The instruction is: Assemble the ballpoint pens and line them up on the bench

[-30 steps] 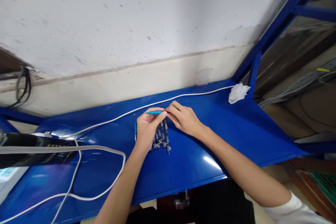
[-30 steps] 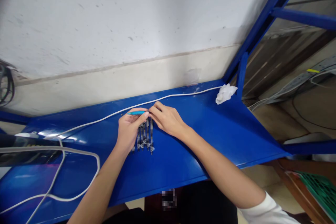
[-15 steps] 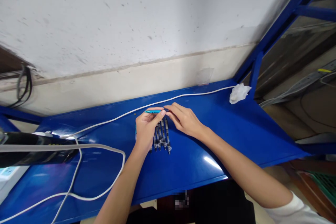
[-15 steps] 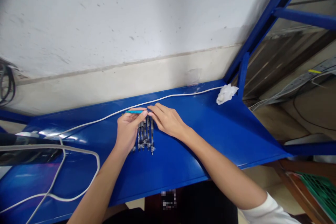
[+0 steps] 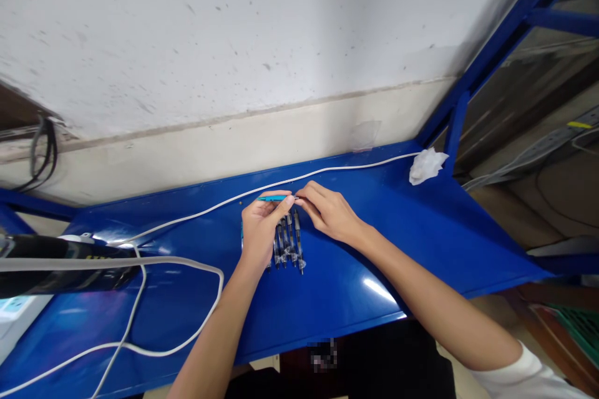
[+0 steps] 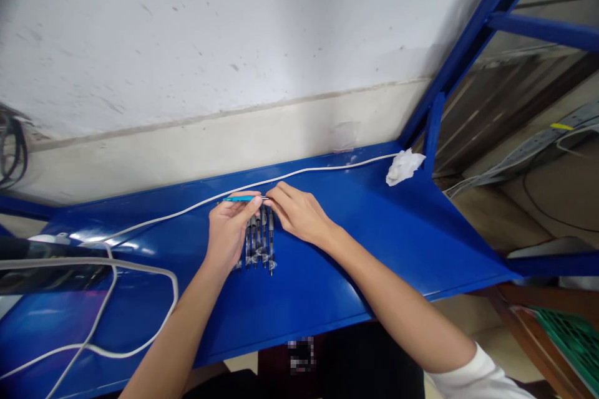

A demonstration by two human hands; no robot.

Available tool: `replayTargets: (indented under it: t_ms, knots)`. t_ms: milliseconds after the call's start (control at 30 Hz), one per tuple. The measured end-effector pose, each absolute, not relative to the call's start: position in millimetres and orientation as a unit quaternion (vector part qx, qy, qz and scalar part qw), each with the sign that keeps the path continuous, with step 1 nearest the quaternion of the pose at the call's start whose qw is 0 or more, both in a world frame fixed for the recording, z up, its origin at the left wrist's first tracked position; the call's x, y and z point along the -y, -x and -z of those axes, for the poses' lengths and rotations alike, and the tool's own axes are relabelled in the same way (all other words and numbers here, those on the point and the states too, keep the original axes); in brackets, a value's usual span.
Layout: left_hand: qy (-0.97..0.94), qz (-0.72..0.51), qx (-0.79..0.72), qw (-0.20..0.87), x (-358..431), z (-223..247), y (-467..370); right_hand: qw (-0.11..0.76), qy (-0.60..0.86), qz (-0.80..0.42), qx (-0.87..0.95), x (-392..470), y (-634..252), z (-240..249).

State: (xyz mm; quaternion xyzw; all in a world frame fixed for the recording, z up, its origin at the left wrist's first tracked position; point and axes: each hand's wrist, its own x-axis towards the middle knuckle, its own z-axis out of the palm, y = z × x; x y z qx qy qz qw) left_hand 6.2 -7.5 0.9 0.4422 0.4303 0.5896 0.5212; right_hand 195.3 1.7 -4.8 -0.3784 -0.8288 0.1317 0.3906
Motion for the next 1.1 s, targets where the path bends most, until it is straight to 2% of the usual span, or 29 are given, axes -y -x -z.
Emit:
replayTargets:
  t_ms: [767, 933, 1100]
  knots:
    - [-0.422, -0.593, -0.440, 0.526, 8.4, -2.1, -7.0, 0.396, 0.383, -0.145, 0.822, -1.0, -195.8, 3.2]
    - [-0.422, -0.591, -0.443, 0.525, 8.5, -2.1, -7.1, 0.375, 0.388, -0.126, 0.833, -1.1, -195.6, 2.9]
    - [-0.420, -0.592, -0.440, 0.529, 8.5, -1.1, -6.4, 0.397, 0.383, -0.143, 0.822, -1.8, -196.7, 3.6]
